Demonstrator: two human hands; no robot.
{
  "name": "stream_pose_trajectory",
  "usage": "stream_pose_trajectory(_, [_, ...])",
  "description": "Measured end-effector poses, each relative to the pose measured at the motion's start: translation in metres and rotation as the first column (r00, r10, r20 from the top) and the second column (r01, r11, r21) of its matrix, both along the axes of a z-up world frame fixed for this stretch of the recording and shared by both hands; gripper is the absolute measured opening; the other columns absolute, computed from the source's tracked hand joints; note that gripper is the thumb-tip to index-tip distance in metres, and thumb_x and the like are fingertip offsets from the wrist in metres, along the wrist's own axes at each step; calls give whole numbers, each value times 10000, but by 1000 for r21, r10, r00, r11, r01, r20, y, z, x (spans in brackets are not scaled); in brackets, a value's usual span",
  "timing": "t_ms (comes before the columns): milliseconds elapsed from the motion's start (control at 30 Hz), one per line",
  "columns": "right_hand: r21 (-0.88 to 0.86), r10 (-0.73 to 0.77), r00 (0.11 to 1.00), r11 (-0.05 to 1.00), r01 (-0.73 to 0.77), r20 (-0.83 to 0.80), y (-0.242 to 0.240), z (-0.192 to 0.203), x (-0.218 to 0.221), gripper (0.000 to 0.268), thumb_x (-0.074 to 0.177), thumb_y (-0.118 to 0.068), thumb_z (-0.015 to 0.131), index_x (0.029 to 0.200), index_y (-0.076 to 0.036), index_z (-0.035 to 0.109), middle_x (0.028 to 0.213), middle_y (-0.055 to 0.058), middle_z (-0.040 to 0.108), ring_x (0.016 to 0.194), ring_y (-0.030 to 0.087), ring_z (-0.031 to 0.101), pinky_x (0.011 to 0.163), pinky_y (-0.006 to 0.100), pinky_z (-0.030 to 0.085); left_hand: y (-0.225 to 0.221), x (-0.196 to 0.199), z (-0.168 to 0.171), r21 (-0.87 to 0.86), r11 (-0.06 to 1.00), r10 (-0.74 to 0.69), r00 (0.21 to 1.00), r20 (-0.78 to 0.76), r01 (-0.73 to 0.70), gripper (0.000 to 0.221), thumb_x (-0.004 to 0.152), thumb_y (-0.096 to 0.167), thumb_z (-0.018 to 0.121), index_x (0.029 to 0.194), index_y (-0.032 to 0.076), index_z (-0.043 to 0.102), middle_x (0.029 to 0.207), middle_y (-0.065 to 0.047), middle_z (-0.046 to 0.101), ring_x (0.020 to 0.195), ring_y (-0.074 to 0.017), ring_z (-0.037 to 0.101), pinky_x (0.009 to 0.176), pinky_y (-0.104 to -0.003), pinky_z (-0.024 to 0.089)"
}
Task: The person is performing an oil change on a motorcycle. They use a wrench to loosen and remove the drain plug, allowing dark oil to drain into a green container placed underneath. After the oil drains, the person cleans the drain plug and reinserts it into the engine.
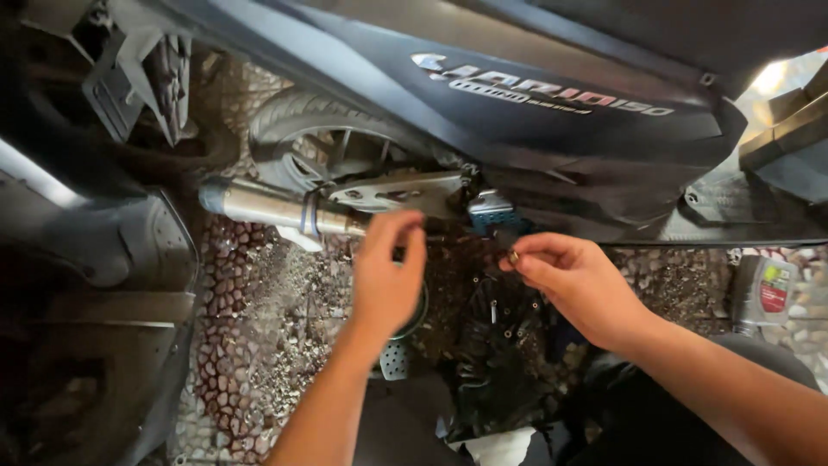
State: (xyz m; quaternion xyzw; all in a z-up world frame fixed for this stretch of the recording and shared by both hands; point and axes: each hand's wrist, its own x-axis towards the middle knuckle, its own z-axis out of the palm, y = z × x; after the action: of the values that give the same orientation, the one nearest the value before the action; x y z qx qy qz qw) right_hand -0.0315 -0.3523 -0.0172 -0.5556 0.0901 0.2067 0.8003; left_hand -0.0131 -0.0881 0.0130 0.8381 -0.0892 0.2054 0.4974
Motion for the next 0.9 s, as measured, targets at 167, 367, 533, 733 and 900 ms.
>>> stream_pose_trajectory(167, [129,-15,999,992,8,52,-19,22,-11,194,933,-25,661,1123,-4,690,1044,114,758,991,180,707,845,305,539,-45,-31,40,-109,976,-189,982,-9,187,179,972,-3,663,1150,11,680,1093,-113,698,960,-208,722,867,-290,579])
stream_pose_trajectory(367, [379,31,997,925,-2,-69,-33,23,-12,206,946,-107,703,1133,-27,675,1019,92,745,936,164,686,840,329,523,-81,-37,57,-160,951,-255,964,68,263,185,977,-40,666,1159,-4,666,1135,-128,690,1024,-226,716,912,-290,578])
stream_pose_trajectory(533, [488,66,992,873,-6,-105,-35,38,-16,231,985,-178,687,1149,-16,681,978,67,731,871,137,658,893,359,520,-107,-29,52,-240,937,-250,967,53,256,174,997,-45,649,1166,-5,666,1127,-125,690,1001,-220,710,906,-291,577])
stream_pose_trajectory(733, [427,-32,999,903,45,-39,-50,39,-24,213,990,-157,685,1141,-8,680,969,77,723,934,168,673,910,365,520,-116,-18,48,-299,916,-265,963,53,268,170,1003,-50,643,1166,-4,661,1110,-115,686,974,-195,698,891,-281,572])
stream_pose_trajectory(900, [207,-159,987,966,154,7,-63,37,-29,181,943,-56,686,1112,7,684,1032,78,722,990,186,690,911,341,526,-108,-14,42,-251,925,-280,958,52,284,167,1003,-49,653,1164,-3,665,1114,-110,690,975,-189,695,886,-277,567])
